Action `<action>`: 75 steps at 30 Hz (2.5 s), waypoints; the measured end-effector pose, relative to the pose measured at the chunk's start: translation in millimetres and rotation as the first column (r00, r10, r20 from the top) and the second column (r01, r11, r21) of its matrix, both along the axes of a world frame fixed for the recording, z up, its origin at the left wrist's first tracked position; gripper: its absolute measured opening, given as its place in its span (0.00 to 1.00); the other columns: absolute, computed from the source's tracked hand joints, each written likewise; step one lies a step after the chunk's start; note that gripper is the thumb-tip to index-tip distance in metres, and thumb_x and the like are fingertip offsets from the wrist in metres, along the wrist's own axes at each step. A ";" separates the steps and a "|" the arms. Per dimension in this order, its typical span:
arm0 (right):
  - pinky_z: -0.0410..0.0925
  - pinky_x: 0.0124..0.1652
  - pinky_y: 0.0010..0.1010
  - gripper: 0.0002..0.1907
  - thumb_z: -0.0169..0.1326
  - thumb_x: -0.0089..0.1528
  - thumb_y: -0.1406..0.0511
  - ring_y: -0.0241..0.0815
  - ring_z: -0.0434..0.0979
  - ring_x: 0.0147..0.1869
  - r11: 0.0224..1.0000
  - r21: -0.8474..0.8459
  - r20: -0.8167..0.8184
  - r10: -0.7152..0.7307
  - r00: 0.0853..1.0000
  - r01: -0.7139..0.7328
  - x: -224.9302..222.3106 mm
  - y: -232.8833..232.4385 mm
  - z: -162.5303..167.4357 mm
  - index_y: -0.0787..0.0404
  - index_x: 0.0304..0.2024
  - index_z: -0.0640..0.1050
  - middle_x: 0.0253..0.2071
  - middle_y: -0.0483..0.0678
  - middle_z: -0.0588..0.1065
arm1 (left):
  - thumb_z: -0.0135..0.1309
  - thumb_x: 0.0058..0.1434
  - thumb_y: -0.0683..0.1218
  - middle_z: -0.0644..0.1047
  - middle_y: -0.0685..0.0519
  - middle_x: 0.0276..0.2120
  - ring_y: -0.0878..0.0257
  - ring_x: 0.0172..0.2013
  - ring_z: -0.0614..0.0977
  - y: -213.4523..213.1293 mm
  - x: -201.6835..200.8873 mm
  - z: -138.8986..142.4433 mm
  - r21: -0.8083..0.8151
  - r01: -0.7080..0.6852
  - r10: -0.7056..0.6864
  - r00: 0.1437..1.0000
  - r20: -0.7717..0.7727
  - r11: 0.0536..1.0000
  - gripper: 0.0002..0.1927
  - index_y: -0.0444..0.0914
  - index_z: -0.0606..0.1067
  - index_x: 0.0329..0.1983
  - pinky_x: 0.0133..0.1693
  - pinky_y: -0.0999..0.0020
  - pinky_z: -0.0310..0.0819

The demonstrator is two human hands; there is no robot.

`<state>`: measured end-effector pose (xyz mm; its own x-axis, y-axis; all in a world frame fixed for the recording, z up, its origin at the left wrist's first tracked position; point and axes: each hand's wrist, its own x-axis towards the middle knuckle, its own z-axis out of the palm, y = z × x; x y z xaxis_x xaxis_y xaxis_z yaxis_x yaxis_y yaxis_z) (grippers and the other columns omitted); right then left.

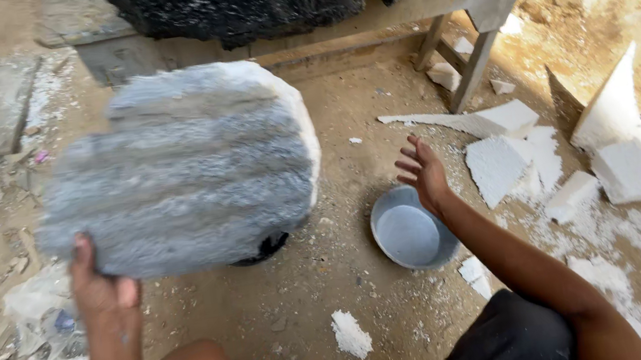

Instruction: The person sits on the ground holding a large foam rock piece and brushes gray paint onto its surface with a paintbrush, repeatedly dipping the brush into a bowl of paint and turning the piece to coat different areas.

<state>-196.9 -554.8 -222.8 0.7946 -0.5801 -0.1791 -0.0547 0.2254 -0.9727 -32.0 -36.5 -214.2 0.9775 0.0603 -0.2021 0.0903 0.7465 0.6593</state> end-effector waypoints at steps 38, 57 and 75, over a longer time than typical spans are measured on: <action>0.73 0.51 0.38 0.20 0.57 0.59 0.70 0.47 0.78 0.45 0.017 -0.945 -0.250 0.602 0.759 -0.325 39.0 191.8 -89.0 0.57 0.55 0.82 0.41 0.51 0.80 | 0.70 0.61 0.55 0.70 0.41 0.66 0.46 0.71 0.73 130.0 -30.5 -19.4 -0.035 -0.457 0.413 0.764 0.495 0.889 0.42 0.32 0.63 0.69 0.75 0.48 0.67; 0.72 0.37 0.34 0.19 0.53 0.61 0.72 0.40 0.78 0.39 0.438 -0.809 -0.129 0.518 0.846 -0.392 15.7 124.9 -100.9 0.58 0.54 0.82 0.38 0.48 0.81 | 0.69 0.65 0.58 0.69 0.44 0.68 0.47 0.73 0.70 133.3 -26.4 -33.7 0.021 -0.415 0.342 0.776 0.529 0.909 0.39 0.35 0.64 0.70 0.71 0.50 0.62; 0.64 0.22 0.26 0.16 0.50 0.71 0.61 0.33 0.70 0.20 0.951 -0.133 -0.100 -0.294 0.950 0.280 29.9 185.2 -122.3 0.68 0.40 0.82 0.22 0.45 0.76 | 0.71 0.55 0.64 0.59 0.39 0.73 0.44 0.77 0.60 121.9 -17.7 -46.0 0.113 -0.576 0.514 0.788 0.340 0.809 0.56 0.33 0.54 0.73 0.75 0.44 0.55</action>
<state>-166.9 -369.6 -345.1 0.5686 -0.8029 -0.1790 -0.1199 0.1343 -0.9837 -49.7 85.4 -260.2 0.7791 0.6086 0.1504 -0.5021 0.4623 0.7308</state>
